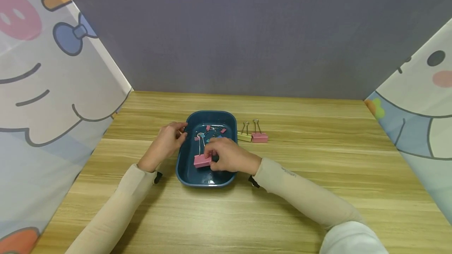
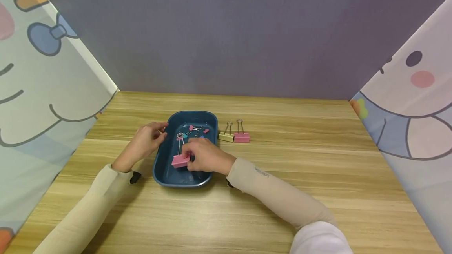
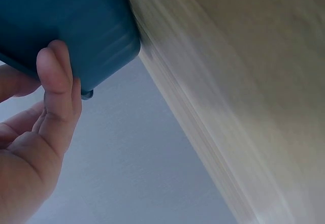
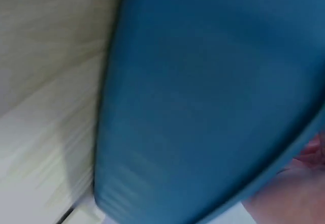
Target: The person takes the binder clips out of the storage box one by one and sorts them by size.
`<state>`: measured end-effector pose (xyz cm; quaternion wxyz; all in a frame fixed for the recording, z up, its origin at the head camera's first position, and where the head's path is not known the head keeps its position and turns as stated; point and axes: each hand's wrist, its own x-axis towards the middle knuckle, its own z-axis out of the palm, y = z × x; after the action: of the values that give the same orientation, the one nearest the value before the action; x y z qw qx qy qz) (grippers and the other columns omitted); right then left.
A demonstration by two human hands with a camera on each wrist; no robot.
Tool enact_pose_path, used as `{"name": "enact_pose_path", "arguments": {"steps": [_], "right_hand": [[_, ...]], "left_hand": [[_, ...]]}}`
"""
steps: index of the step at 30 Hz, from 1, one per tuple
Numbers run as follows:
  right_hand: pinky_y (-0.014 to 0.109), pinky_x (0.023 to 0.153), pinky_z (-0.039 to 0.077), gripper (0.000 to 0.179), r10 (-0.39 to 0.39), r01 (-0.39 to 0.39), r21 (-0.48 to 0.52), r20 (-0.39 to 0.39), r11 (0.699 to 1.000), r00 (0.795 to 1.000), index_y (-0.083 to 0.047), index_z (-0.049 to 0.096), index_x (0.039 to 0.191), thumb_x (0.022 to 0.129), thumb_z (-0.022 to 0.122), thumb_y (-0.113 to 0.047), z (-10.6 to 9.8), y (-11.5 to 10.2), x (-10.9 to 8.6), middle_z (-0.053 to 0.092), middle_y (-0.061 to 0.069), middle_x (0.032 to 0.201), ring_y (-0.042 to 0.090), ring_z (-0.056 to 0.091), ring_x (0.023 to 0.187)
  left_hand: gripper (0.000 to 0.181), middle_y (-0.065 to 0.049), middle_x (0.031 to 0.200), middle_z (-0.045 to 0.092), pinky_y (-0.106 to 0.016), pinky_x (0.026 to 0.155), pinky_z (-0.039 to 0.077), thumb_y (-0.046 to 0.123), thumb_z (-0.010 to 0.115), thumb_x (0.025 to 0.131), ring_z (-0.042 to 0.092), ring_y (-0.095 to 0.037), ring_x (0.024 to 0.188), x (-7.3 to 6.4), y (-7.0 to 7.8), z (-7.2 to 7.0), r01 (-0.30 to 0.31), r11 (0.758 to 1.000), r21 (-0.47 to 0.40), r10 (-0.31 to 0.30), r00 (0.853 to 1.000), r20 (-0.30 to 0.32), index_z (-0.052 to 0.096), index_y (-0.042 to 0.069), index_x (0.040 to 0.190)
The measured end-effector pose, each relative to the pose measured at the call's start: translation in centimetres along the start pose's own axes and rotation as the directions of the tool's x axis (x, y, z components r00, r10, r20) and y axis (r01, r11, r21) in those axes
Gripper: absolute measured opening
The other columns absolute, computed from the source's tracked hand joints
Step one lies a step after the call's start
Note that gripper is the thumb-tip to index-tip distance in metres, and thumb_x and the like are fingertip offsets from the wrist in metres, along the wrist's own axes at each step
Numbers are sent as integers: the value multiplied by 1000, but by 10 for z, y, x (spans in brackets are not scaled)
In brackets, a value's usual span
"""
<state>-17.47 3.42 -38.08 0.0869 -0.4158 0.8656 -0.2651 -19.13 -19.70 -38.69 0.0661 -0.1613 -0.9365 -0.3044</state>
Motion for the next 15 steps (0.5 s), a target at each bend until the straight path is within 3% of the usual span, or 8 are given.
{"name": "enact_pose_path", "arguments": {"steps": [7,11,15], "right_hand": [[24,72,45,18,-26,28,30,-81,999,996,-19,68,91,75,73,-12,-8,12,-16,55,-10,92,14,54,84],[22,83,46,18,-54,60,36,-150,998,987,-19,68,91,75,71,-11,-15,20,-23,55,-12,93,11,57,98],[25,77,47,18,-49,62,55,-209,997,977,-19,67,92,76,70,-10,-25,24,-31,55,-12,94,11,58,89]], "left_hand": [[33,-16,91,59,-29,56,50,1,60,89,59,-21,69,-1,-1,1,8,1000,-5,-8,1000,8,58,-11,119],[33,-17,92,59,-30,57,51,0,60,89,60,-21,69,-1,-1,1,3,1000,-9,-3,1000,6,58,-11,119],[33,-18,93,59,-31,58,51,0,60,89,60,-21,70,-1,-3,1,-9,1000,-4,9,1000,3,58,-11,119]]}}
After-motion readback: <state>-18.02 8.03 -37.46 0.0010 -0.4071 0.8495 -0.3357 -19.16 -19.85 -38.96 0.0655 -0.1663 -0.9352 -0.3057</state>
